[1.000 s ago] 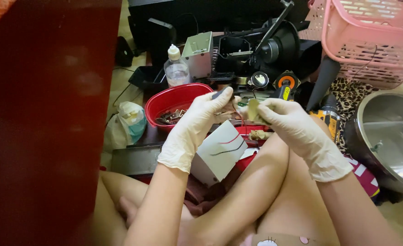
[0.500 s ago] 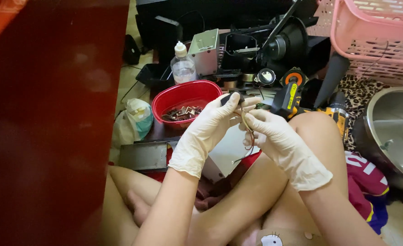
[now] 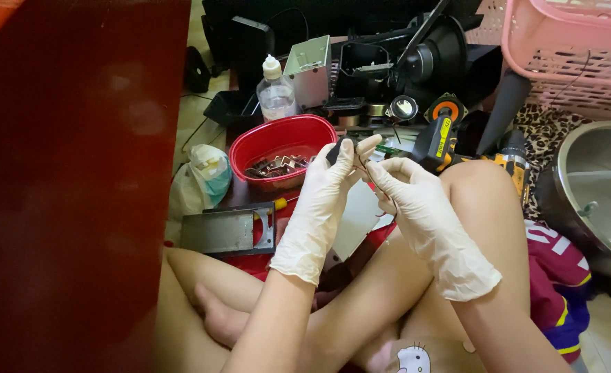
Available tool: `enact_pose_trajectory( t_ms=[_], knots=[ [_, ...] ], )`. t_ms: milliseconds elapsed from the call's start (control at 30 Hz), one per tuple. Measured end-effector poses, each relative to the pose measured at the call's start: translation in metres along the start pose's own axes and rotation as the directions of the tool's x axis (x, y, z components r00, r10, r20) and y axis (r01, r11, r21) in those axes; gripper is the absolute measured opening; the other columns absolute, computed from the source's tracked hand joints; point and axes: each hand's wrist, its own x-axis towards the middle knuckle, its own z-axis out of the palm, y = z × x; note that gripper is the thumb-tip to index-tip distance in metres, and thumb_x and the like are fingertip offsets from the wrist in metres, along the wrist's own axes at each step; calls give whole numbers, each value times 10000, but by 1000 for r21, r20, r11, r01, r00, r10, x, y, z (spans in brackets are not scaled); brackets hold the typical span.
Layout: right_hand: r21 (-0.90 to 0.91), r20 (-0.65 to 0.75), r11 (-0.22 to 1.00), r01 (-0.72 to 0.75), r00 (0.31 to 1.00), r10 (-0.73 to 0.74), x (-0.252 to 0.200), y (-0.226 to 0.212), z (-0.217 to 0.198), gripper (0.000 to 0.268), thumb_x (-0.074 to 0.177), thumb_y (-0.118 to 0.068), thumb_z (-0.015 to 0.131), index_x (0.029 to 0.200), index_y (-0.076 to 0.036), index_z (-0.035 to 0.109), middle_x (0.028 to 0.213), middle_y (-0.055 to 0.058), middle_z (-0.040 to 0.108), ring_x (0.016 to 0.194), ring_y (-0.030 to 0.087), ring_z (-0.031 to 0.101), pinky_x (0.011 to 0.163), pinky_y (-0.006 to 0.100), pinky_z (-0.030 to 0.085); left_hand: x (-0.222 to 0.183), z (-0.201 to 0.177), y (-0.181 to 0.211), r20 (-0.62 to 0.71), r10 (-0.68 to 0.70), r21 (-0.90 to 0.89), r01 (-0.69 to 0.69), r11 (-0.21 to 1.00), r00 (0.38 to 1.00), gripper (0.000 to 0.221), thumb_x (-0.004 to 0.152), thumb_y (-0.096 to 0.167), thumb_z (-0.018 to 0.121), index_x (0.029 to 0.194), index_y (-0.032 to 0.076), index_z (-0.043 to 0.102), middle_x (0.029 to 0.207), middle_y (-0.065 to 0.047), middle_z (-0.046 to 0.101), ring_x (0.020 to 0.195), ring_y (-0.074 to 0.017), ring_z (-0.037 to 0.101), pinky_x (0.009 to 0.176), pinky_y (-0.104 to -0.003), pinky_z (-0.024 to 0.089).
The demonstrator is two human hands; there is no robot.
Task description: Connecting electrical wires to a socket and assembling the component into a plastic housing using a screwdriver.
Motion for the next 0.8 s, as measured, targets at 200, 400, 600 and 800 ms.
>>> enact_pose_trajectory(
  t_ms=[200, 400, 600, 800],
  knots=[
    [-250, -3, 968, 32, 999, -34, -7, -6, -2, 365, 695, -232, 768, 971, -30, 638, 782, 72, 624, 573, 79, 519, 476, 163, 408, -3, -1, 0, -58, 19, -10, -19, 1000, 998, 277, 789, 278, 644, 944, 82, 524, 997, -114, 632, 923, -194, 598, 911, -384, 419],
    [-501, 26, 865, 32, 999, -22, -4, -1, 3, 299, 672, -193, 775, 923, -54, 690, 638, 90, 639, 476, 110, 538, 414, 221, 386, -19, 6, 11, -57, -55, 35, 57, 998, 997, 239, 833, 252, 585, 957, 57, 522, 1022, -121, 653, 881, -155, 609, 862, -312, 468],
    [-564, 72, 825, 39, 997, 2, 0, 6, 6, 142, 760, -231, 696, 738, -90, 702, 574, 65, 642, 480, 125, 573, 381, 209, 391, -24, 3, 9, -98, -94, 50, 99, 994, 991, 233, 828, 284, 587, 953, 91, 552, 1025, -96, 661, 874, -153, 618, 845, -295, 477],
    [-494, 213, 867, 59, 975, 55, -4, -8, -4, 176, 810, -138, 607, 708, -5, 658, 514, 108, 585, 441, 182, 581, 449, 264, 481, -8, -21, 10, -149, 24, 138, -3, 990, 989, 407, 762, 482, 582, 936, 116, 549, 1048, -102, 655, 983, -192, 604, 946, -371, 364]
  ],
)
